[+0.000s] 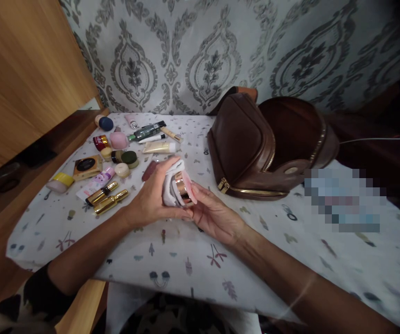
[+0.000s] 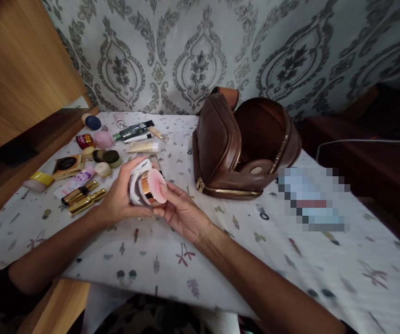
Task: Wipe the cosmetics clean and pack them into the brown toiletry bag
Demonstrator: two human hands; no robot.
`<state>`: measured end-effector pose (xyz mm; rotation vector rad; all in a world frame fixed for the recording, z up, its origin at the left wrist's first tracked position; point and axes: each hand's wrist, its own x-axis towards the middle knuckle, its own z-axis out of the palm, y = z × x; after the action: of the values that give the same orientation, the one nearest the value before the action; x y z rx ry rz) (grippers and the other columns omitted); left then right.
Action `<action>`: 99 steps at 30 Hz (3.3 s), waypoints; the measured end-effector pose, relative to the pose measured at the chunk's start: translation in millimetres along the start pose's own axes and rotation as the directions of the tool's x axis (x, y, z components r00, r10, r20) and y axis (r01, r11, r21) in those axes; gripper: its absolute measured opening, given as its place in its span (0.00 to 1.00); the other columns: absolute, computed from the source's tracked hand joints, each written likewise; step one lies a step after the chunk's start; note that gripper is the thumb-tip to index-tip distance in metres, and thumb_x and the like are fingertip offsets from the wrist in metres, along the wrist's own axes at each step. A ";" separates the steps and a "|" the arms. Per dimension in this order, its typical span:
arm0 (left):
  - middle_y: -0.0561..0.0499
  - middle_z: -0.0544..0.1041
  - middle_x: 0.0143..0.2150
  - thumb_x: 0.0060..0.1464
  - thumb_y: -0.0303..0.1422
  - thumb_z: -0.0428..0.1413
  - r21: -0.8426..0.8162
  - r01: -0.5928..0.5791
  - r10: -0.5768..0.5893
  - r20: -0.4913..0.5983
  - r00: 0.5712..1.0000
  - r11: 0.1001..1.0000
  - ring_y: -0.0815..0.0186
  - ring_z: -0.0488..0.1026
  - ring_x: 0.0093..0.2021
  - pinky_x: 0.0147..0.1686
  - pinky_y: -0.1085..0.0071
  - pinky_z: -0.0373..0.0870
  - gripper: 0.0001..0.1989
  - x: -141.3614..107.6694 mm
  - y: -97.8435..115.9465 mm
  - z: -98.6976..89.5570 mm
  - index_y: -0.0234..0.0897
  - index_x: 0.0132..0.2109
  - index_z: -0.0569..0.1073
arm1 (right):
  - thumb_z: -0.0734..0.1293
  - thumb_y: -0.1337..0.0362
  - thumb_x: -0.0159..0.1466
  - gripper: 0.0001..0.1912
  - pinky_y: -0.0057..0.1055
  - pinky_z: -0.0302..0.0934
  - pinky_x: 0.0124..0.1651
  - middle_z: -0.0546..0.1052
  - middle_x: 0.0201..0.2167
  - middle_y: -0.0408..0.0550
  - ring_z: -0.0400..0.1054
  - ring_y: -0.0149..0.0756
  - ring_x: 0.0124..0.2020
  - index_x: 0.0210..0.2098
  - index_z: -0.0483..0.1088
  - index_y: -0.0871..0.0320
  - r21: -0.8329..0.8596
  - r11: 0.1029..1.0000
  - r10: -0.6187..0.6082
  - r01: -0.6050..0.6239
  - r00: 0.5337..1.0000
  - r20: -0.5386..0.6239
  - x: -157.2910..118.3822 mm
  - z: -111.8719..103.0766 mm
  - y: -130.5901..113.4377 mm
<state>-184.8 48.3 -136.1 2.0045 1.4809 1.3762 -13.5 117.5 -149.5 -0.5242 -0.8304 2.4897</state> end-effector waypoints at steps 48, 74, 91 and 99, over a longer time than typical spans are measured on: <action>0.46 0.79 0.49 0.54 0.53 0.61 0.098 -0.105 0.099 0.059 0.993 0.990 0.59 0.78 0.45 0.44 0.68 0.75 0.33 7.8 5.0 -7.8 0.38 0.60 0.69 | 0.78 0.49 0.54 0.23 0.22 0.68 0.27 0.76 0.31 0.41 0.71 0.28 0.28 0.42 0.75 0.56 -0.194 0.980 -0.046 0.049 0.999 0.021 -1.3 1.1 1.4; 0.43 0.75 0.57 0.45 0.54 0.66 0.085 -0.019 0.011 0.095 0.995 0.996 0.52 0.75 0.54 0.54 0.61 0.73 0.45 7.3 -2.3 -7.2 0.40 0.65 0.64 | 0.77 0.46 0.54 0.22 0.21 0.65 0.26 0.75 0.25 0.40 0.69 0.27 0.25 0.33 0.73 0.59 -0.198 0.978 -0.075 0.073 0.997 0.000 -0.2 0.9 3.6; 0.43 0.79 0.55 0.62 0.35 0.58 0.208 -0.327 0.335 -0.002 0.942 0.922 0.59 0.74 0.58 0.57 0.59 0.73 0.18 7.7 3.4 -4.3 0.43 0.58 0.74 | 0.70 0.52 0.65 0.16 0.25 0.74 0.37 0.81 0.35 0.47 0.79 0.34 0.33 0.43 0.72 0.57 -0.041 0.998 0.052 -0.051 0.998 0.025 3.5 -4.3 -0.5; 0.42 0.70 0.64 0.64 0.28 0.54 0.245 -0.377 0.373 0.064 0.926 0.893 0.59 0.71 0.61 0.57 0.57 0.71 0.15 5.2 8.2 -4.1 0.44 0.55 0.76 | 0.72 0.46 0.61 0.22 0.29 0.73 0.46 0.79 0.38 0.46 0.77 0.34 0.39 0.46 0.72 0.55 0.042 0.999 -0.006 0.005 1.000 0.023 1.1 -1.7 -7.1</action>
<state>-183.3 48.0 -125.7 2.5670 1.3690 1.3570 -11.4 124.0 -146.5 -0.4794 -0.7850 2.5071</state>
